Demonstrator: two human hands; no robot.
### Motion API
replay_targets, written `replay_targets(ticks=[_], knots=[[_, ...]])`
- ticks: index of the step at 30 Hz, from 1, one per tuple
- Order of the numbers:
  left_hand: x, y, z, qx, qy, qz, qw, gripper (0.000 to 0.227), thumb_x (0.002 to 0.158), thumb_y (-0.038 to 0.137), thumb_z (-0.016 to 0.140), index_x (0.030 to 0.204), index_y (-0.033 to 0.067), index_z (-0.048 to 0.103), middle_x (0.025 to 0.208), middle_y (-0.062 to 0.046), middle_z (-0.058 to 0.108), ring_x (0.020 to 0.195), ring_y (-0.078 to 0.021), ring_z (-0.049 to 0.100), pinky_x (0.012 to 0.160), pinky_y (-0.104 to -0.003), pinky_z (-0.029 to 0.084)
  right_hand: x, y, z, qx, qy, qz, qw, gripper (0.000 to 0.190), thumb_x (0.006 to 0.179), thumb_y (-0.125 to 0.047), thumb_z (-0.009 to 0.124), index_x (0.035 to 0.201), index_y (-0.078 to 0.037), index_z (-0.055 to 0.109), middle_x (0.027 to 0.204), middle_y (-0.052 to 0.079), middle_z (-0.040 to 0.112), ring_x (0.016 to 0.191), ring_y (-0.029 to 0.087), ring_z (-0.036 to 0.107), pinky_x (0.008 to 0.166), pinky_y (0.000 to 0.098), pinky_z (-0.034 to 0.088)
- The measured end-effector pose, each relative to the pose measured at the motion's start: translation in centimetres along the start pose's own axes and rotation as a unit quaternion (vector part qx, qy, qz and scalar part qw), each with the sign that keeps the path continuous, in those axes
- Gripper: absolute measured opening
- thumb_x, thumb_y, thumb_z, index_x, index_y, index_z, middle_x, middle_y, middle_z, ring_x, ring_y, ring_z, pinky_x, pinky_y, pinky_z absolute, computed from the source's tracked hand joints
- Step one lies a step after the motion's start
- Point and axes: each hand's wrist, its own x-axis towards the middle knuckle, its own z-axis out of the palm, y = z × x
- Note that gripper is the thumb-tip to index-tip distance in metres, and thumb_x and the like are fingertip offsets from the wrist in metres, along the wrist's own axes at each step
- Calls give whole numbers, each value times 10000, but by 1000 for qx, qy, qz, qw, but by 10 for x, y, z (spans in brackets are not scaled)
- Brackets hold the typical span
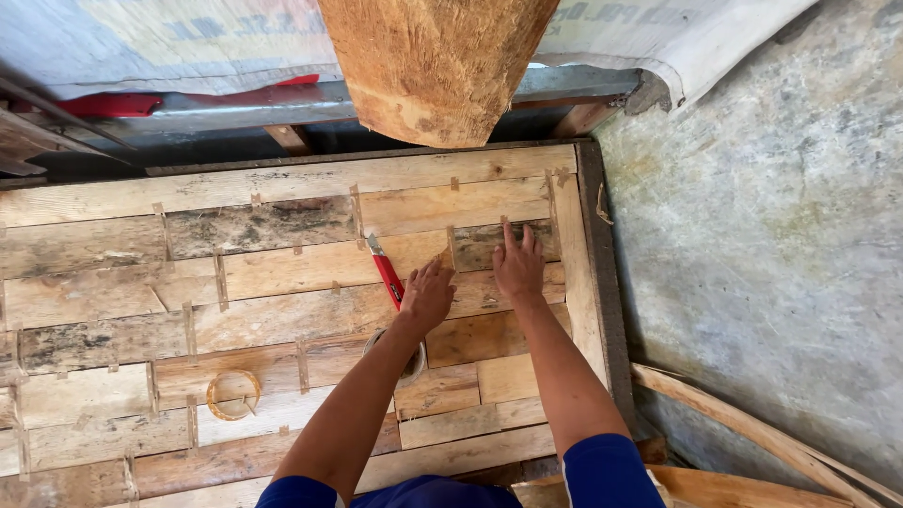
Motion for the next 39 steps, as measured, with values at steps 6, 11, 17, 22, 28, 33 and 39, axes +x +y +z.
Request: replay_targets(ticks=[6,11,17,22,28,33,39], knots=[[3,2,-5,2,-17,-11,1000,368,983,277,602,1298,88,623,1422,-170,555,1399,-327,462,1170,-536,315,18,31,41,43,94,-42,994,555,1077,-363,448,1599,-205,345,1607,198,288,1450,449,288,1104,622,347],[3,6,-11,-6,-18,-15,1000,353,981,269,600,1282,87,634,1389,-163,581,1371,-322,495,1167,-534,329,8,17,17,62,74,-42,994,461,1023,-197,514,1483,-229,487,1580,185,322,1443,425,310,1102,595,361],[5,-2,-2,-10,1,-6,1000,344,968,269,614,1259,89,652,1423,-176,559,1375,-325,482,1155,-533,326,22,37,42,127,131,-85,979,502,1049,-139,513,1545,-186,442,1563,134,408,1471,381,403,1179,546,409],[7,4,-10,-2,-26,-23,999,349,974,274,602,1267,91,647,1395,-150,584,1387,-302,488,1181,-509,328,4,5,4,-34,12,-40,999,565,1054,-317,447,1604,-241,342,1639,163,230,1498,425,235,1170,563,297],[6,6,-2,13,-22,-11,1000,365,960,272,609,1276,92,643,1428,-155,542,1408,-312,445,1169,-502,318,5,16,7,-18,-42,-14,999,598,1080,-416,374,1641,-306,196,1704,135,140,1551,410,177,1228,538,253],[4,1,2,23,-11,-2,1000,358,972,275,603,1277,93,646,1474,-168,510,1410,-315,439,1163,-523,316,3,30,17,83,-3,-78,994,680,1058,-410,359,1670,-254,108,1708,141,143,1555,405,189,1243,516,240],[5,-1,1,16,-14,-6,1000,335,976,259,607,1271,108,653,1475,-136,524,1422,-300,437,1169,-531,317,-7,-1,4,-15,-19,-31,999,687,1027,-450,411,1634,-257,156,1697,176,84,1547,407,140,1223,523,196]])
